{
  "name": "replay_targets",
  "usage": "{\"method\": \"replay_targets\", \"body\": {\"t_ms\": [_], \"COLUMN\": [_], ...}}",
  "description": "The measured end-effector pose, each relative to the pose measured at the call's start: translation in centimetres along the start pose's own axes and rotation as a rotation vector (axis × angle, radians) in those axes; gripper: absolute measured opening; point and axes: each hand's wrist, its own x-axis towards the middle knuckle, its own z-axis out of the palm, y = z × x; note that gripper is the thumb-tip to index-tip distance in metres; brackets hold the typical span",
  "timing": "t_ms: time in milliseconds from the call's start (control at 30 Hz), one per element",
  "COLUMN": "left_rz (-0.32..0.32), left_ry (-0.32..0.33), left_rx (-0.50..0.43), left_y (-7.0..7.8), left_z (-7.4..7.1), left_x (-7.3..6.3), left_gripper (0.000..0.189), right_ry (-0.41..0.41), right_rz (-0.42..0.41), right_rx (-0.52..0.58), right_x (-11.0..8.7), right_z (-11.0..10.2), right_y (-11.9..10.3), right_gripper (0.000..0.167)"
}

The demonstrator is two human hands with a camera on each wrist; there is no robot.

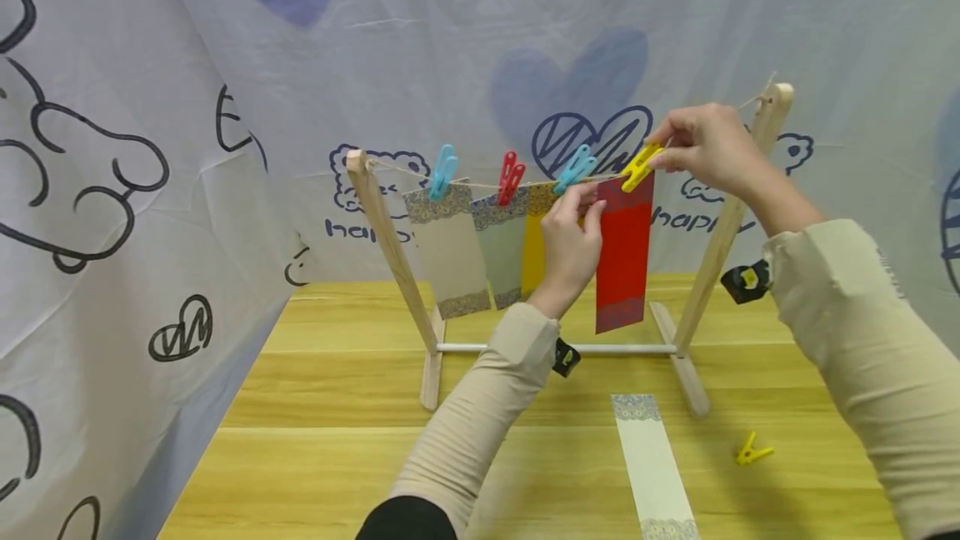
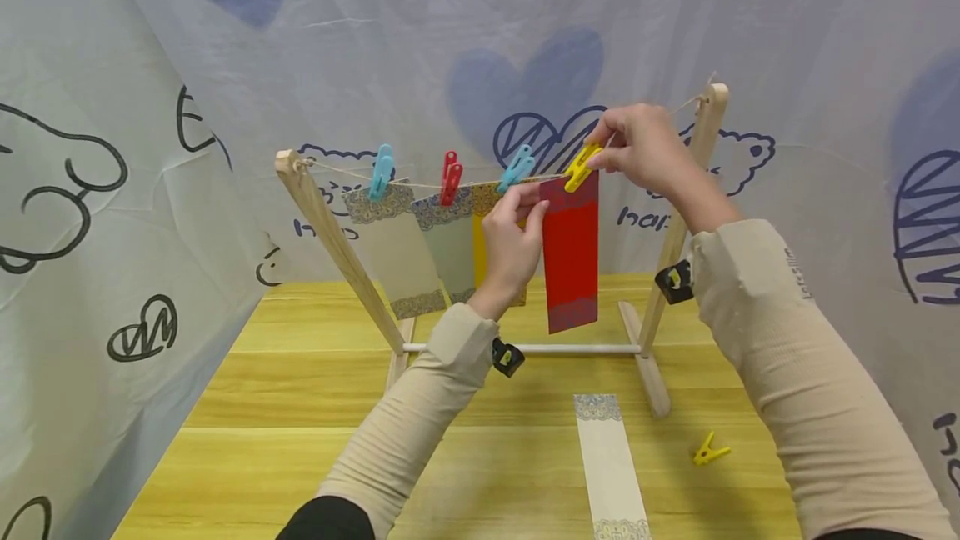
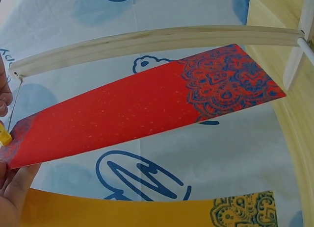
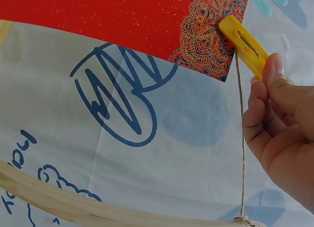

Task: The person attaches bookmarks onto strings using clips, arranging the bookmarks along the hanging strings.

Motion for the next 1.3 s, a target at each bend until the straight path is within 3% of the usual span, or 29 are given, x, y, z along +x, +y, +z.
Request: {"method": "replay_targets", "body": {"t_ms": [500, 833, 1300], "left_rz": [0.004, -0.044, -0.079], "left_ry": [0.021, 0.02, 0.033], "left_rx": [-0.003, -0.026, -0.003], "left_y": [-0.4, -0.8, -1.9], "left_z": [0.0, -0.3, -0.7], "left_x": [-0.1, -0.9, -2.8], "left_gripper": [0.014, 0.013, 0.014], "right_ry": [-0.053, 0.041, 0.129], "right_rz": [-0.073, -0.073, -0.163], "right_rx": [0.065, 0.132, 0.328], "right_x": [0.0, -1.1, -3.7], "right_z": [0.4, 0.6, 1.1], "right_y": [0.6, 1.2, 3.8], "right_gripper": [0.043, 0.042, 0.032]}}
